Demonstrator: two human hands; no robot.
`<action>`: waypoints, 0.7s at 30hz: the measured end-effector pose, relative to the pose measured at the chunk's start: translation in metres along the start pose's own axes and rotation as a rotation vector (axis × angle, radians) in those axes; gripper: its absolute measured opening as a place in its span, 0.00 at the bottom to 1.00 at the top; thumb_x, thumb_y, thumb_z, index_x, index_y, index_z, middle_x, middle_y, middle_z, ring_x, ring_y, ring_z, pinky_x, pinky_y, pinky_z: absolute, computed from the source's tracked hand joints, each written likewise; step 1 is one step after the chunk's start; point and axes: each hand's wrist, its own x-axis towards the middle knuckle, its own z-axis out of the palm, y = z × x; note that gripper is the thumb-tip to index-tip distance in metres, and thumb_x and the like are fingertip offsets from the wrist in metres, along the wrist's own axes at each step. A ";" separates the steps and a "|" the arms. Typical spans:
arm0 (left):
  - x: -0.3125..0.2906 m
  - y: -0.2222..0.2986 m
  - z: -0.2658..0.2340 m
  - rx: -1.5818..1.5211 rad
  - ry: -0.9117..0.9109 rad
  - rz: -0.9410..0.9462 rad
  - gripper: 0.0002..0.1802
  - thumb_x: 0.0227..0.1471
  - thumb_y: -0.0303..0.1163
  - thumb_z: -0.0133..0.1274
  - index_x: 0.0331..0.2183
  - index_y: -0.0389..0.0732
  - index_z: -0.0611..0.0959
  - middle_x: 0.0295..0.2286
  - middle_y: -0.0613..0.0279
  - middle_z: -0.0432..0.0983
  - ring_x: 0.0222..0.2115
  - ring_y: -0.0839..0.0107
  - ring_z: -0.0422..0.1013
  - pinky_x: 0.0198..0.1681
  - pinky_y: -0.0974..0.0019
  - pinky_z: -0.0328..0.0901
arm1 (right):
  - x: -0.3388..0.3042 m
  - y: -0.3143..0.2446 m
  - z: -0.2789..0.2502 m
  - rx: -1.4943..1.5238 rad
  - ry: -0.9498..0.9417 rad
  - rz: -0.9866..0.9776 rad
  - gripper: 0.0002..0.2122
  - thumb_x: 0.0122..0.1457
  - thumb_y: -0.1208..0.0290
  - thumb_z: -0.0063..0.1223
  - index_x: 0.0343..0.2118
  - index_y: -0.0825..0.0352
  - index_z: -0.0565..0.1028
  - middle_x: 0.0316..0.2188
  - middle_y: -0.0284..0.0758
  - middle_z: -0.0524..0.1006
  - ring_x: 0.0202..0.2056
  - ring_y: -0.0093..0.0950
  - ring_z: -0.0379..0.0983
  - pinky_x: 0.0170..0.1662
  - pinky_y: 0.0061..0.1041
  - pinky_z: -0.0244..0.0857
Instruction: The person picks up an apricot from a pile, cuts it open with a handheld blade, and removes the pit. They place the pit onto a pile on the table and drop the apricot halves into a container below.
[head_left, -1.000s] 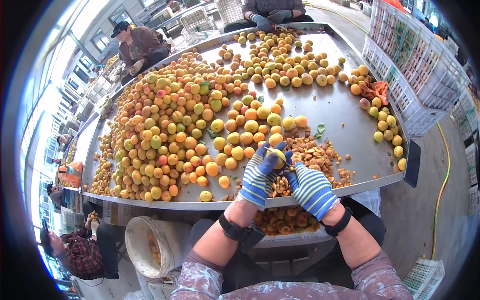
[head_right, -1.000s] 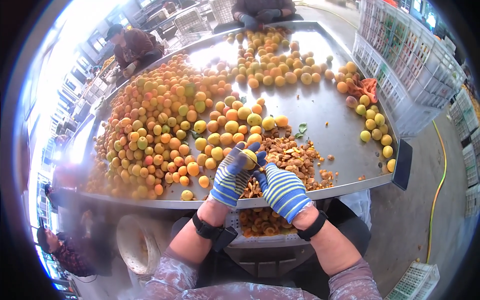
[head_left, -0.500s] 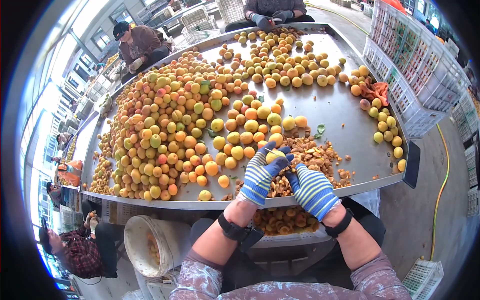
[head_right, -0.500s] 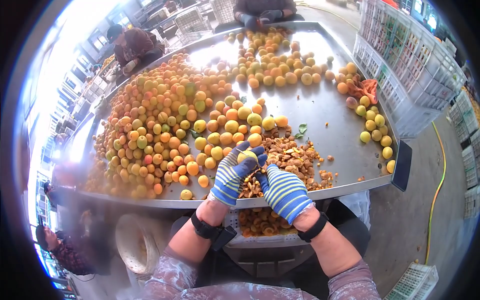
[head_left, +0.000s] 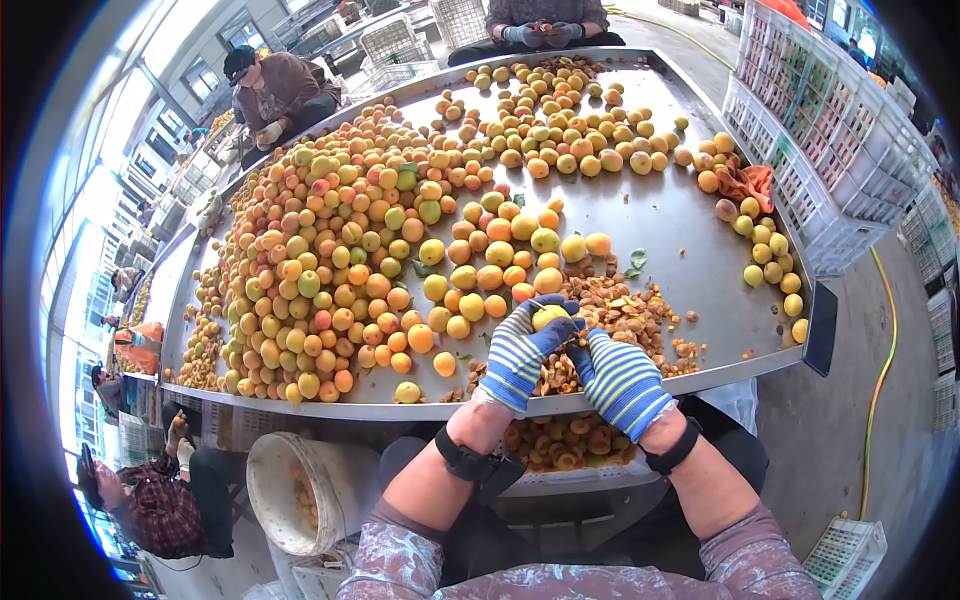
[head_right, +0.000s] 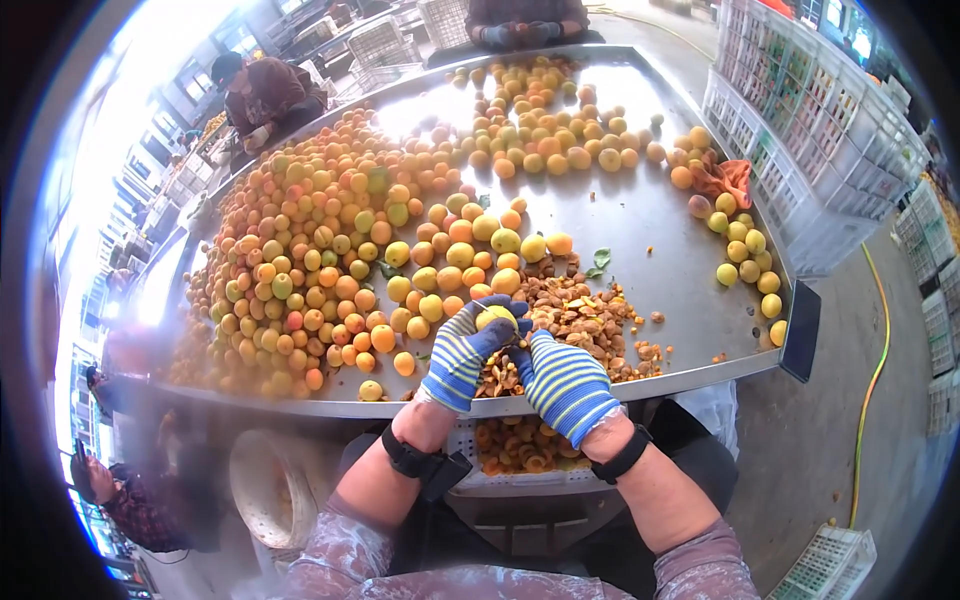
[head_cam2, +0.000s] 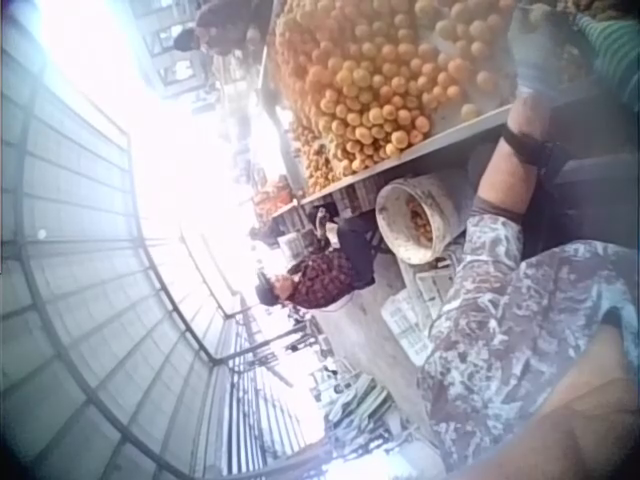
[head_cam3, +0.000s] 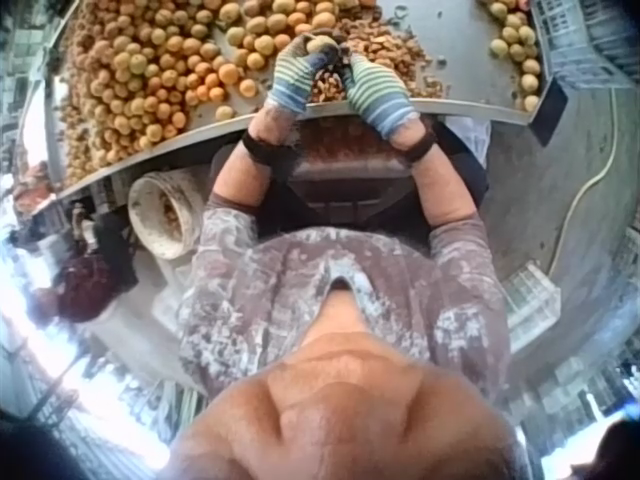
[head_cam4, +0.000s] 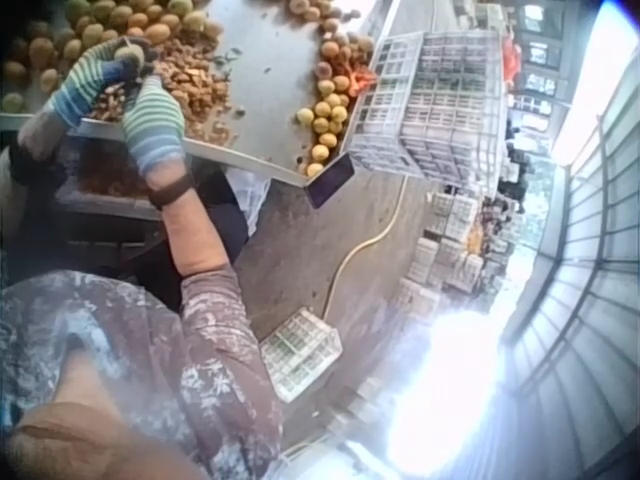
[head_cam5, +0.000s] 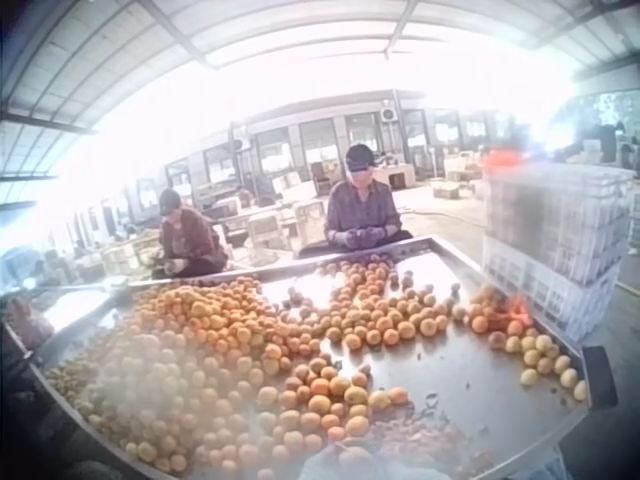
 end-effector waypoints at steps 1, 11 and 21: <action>-0.002 0.000 0.003 -0.183 0.033 -0.039 0.22 0.56 0.36 0.54 0.48 0.33 0.72 0.44 0.46 0.74 0.44 0.61 0.73 0.44 0.64 0.71 | 0.000 0.000 -0.001 -0.001 0.000 0.001 0.13 0.61 0.64 0.46 0.42 0.68 0.71 0.21 0.47 0.76 0.26 0.45 0.75 0.29 0.42 0.68; -0.001 0.002 0.012 -0.186 0.181 -0.093 0.14 0.56 0.34 0.55 0.40 0.34 0.76 0.34 0.57 0.79 0.35 0.71 0.76 0.40 0.73 0.70 | -0.001 -0.004 0.002 0.143 0.053 -0.047 0.13 0.62 0.64 0.46 0.42 0.69 0.72 0.25 0.49 0.77 0.29 0.46 0.75 0.31 0.41 0.68; -0.004 0.006 0.006 -0.226 -0.019 0.001 0.20 0.56 0.36 0.54 0.45 0.33 0.74 0.37 0.50 0.77 0.37 0.64 0.76 0.44 0.64 0.71 | -0.006 -0.002 0.015 0.890 -0.085 0.118 0.11 0.64 0.70 0.44 0.39 0.72 0.75 0.22 0.43 0.76 0.24 0.33 0.73 0.28 0.30 0.65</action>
